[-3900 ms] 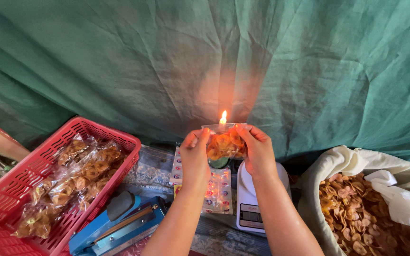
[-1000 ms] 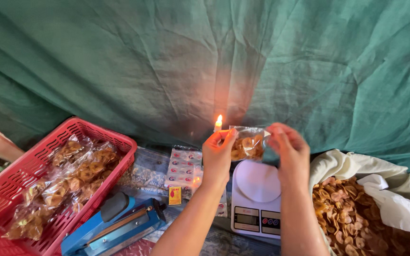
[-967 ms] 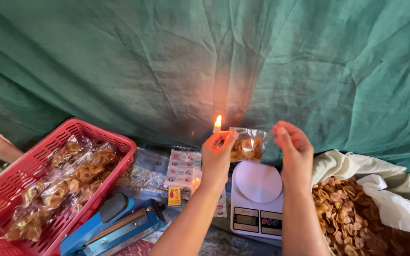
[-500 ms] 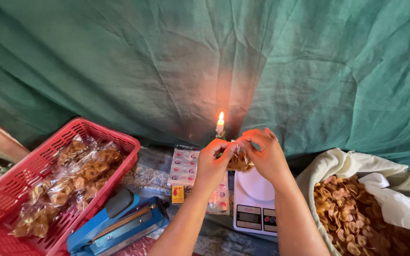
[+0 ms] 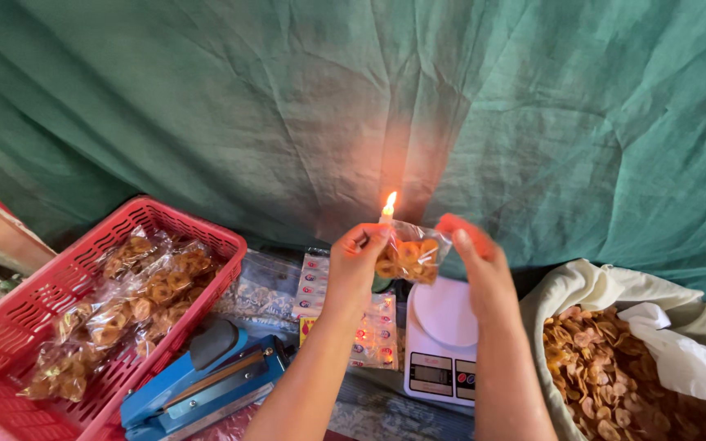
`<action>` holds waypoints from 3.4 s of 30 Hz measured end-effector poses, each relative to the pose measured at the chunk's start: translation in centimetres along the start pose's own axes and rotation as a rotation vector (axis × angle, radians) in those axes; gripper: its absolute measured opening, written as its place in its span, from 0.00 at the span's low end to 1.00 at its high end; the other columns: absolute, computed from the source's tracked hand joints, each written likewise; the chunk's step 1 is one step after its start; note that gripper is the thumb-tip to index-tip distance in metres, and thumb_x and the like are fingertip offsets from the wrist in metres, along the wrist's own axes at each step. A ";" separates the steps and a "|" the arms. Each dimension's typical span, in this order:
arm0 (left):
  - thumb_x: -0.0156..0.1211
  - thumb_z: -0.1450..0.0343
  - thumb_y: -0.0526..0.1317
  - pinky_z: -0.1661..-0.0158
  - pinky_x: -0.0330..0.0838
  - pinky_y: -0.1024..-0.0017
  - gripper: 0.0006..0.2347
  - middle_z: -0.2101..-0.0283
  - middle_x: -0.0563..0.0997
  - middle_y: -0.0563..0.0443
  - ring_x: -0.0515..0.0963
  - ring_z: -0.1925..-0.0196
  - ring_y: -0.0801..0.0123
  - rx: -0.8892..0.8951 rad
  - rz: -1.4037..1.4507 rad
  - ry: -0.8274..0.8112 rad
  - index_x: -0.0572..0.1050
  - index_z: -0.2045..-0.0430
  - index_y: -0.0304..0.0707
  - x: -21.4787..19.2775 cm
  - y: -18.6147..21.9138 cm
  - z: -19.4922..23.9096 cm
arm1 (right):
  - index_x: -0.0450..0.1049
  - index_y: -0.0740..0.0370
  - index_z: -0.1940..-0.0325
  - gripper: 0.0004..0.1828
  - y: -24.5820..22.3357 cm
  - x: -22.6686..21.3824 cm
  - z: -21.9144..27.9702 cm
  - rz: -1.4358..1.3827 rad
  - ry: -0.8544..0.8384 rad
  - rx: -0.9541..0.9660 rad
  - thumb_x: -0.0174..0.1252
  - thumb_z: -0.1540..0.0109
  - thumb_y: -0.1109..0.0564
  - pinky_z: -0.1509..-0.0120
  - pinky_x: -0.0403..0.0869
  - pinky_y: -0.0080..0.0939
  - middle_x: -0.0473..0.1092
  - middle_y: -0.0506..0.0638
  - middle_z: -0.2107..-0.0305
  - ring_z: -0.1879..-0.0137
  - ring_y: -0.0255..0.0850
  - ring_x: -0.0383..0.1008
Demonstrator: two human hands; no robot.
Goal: The person scoops dried fruit slices from a large sack into a small plastic bag placed on a digital scale. After filling the bag, they seal it by melting the plastic edges with a candle flame and then place the finished package into a red basket.
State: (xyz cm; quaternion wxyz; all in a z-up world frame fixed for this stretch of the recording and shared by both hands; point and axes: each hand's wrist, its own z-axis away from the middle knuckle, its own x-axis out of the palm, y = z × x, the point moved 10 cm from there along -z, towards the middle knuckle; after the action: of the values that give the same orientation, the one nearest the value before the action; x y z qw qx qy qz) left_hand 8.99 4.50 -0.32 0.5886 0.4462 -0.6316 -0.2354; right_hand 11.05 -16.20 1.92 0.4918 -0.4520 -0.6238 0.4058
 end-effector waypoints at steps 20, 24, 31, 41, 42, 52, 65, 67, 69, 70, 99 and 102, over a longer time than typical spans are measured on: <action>0.63 0.28 0.37 0.63 0.72 0.77 0.07 0.68 0.81 0.51 0.78 0.66 0.77 -0.066 -0.007 0.219 0.80 0.67 0.29 0.6 -1.4 0.0 | 0.78 0.63 0.63 0.05 4.3 0.1 0.0 -0.435 0.226 0.090 0.62 0.35 0.60 0.59 0.78 0.37 0.78 0.50 0.67 0.62 0.36 0.79; 0.64 0.29 0.37 0.62 0.70 0.79 0.07 0.68 0.80 0.55 0.76 0.65 0.80 -0.080 0.007 0.252 0.81 0.67 0.30 0.8 -1.8 -0.4 | 0.78 0.63 0.64 0.05 3.9 0.0 -0.1 -0.448 0.232 0.074 0.62 0.35 0.60 0.58 0.78 0.38 0.78 0.50 0.67 0.63 0.36 0.79; 0.65 0.30 0.38 0.64 0.70 0.77 0.07 0.69 0.79 0.55 0.75 0.67 0.78 -0.106 0.031 0.290 0.81 0.68 0.30 1.0 -1.2 -0.3 | 0.78 0.64 0.63 0.05 3.3 0.5 -0.4 -0.453 0.217 0.051 0.62 0.34 0.60 0.56 0.77 0.37 0.78 0.50 0.67 0.62 0.36 0.79; 0.64 0.29 0.38 0.67 0.73 0.73 0.09 0.69 0.82 0.49 0.80 0.68 0.72 -0.104 0.097 0.290 0.80 0.66 0.27 0.0 0.8 0.5 | 0.78 0.65 0.62 0.05 3.9 2.6 -0.5 -0.464 0.168 0.067 0.60 0.34 0.61 0.57 0.78 0.37 0.78 0.50 0.67 0.62 0.36 0.79; 0.63 0.28 0.38 0.67 0.74 0.73 0.09 0.68 0.82 0.48 0.80 0.67 0.72 -0.092 0.104 0.285 0.80 0.66 0.27 -0.2 1.0 0.5 | 0.78 0.65 0.62 0.05 3.9 2.9 -0.4 -0.463 0.165 0.066 0.61 0.34 0.61 0.57 0.78 0.37 0.78 0.50 0.67 0.62 0.36 0.79; 0.60 0.27 0.35 0.59 0.74 0.77 0.07 0.64 0.82 0.52 0.80 0.62 0.78 0.035 0.066 0.311 0.79 0.65 0.26 -2.7 2.0 0.7 | 0.79 0.66 0.60 0.04 4.8 4.9 -0.6 -0.456 0.117 0.062 0.61 0.34 0.61 0.55 0.76 0.34 0.78 0.48 0.66 0.61 0.33 0.78; 0.64 0.29 0.36 0.68 0.74 0.75 0.07 0.70 0.80 0.52 0.78 0.70 0.77 -0.049 0.035 0.342 0.80 0.68 0.26 0.7 0.7 0.5 | 0.78 0.66 0.62 0.06 3.9 1.8 -1.1 -0.464 0.161 0.081 0.61 0.35 0.59 0.55 0.79 0.38 0.79 0.52 0.66 0.61 0.38 0.80; 0.64 0.29 0.37 0.68 0.73 0.76 0.08 0.70 0.80 0.53 0.77 0.70 0.77 -0.041 0.046 0.326 0.79 0.68 0.27 1.4 0.2 0.4 | 0.78 0.66 0.62 0.06 3.6 1.0 -1.0 -0.468 0.182 0.084 0.62 0.35 0.59 0.55 0.78 0.39 0.78 0.52 0.66 0.61 0.38 0.80; 0.65 0.28 0.38 0.68 0.71 0.77 0.08 0.69 0.79 0.54 0.76 0.69 0.79 0.006 0.070 0.291 0.79 0.68 0.26 2.1 -0.2 0.4 | 0.78 0.66 0.62 0.06 3.3 0.3 -0.6 -0.459 0.199 0.090 0.62 0.35 0.59 0.56 0.78 0.39 0.79 0.52 0.66 0.61 0.38 0.80; 0.65 0.28 0.38 0.67 0.71 0.77 0.09 0.69 0.79 0.53 0.75 0.68 0.79 0.005 0.071 0.276 0.79 0.67 0.26 2.4 -0.5 0.5 | 0.78 0.66 0.62 0.06 3.1 -0.1 -0.5 -0.448 0.205 0.092 0.62 0.35 0.59 0.56 0.78 0.39 0.79 0.52 0.66 0.61 0.38 0.80; 0.59 0.25 0.42 0.58 0.73 0.78 0.12 0.62 0.83 0.54 0.79 0.60 0.80 -0.022 0.011 0.236 0.81 0.61 0.28 -0.1 2.1 4.1 | 0.80 0.66 0.61 0.06 5.1 3.0 1.0 -0.413 0.062 0.136 0.61 0.35 0.60 0.58 0.76 0.37 0.78 0.49 0.67 0.63 0.36 0.78; 0.60 0.26 0.40 0.59 0.71 0.78 0.09 0.64 0.81 0.57 0.76 0.62 0.81 -0.047 0.020 0.267 0.81 0.60 0.32 -1.0 2.2 3.7 | 0.80 0.65 0.61 0.06 4.7 4.2 0.4 -0.399 0.069 0.137 0.61 0.35 0.59 0.57 0.76 0.36 0.78 0.48 0.67 0.62 0.35 0.79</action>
State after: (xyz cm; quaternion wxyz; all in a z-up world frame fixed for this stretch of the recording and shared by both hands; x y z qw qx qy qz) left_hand 4.69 5.55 0.24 0.6800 0.4534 -0.5465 -0.1826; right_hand 10.96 -10.99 -1.61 0.6131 -0.2985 -0.6546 0.3264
